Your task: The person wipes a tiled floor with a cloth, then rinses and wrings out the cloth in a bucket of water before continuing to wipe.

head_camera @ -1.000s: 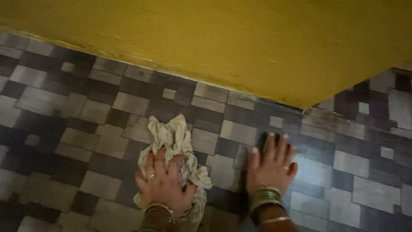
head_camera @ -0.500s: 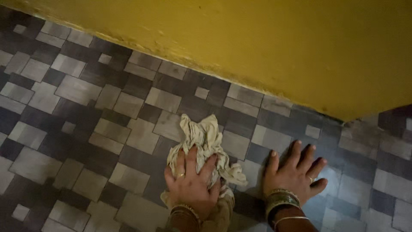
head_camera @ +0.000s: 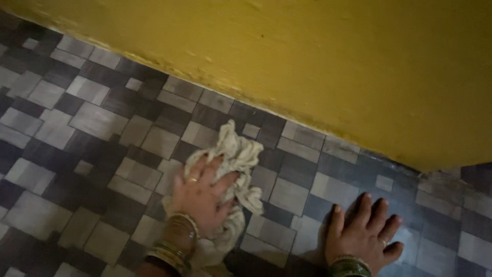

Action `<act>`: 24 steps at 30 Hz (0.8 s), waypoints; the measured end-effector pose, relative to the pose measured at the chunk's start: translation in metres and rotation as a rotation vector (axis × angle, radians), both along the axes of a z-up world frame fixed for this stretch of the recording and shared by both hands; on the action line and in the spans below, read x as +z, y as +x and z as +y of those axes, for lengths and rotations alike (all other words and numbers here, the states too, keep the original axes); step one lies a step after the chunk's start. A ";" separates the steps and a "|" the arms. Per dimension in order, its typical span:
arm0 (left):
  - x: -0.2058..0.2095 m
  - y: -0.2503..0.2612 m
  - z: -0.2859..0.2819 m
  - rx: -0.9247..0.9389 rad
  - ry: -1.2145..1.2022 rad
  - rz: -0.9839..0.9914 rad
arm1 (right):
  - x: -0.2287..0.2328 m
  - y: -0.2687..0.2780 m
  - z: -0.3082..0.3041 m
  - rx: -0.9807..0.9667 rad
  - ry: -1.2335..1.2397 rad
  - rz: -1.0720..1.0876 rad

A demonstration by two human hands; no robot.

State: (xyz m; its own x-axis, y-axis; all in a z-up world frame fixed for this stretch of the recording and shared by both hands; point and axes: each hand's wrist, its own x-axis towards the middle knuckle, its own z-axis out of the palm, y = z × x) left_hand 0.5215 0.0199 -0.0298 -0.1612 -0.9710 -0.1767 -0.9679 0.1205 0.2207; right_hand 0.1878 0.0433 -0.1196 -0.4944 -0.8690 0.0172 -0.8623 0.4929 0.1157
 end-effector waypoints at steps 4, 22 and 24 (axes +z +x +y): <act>0.001 0.028 -0.024 0.048 0.233 -0.222 | 0.000 -0.005 -0.004 0.000 0.053 -0.009; -0.015 0.152 -0.134 0.670 -0.006 -0.125 | -0.028 -0.016 0.003 0.167 -0.210 0.056; -0.016 0.146 -0.155 0.775 0.046 -0.138 | -0.040 -0.025 0.007 0.182 -0.199 0.119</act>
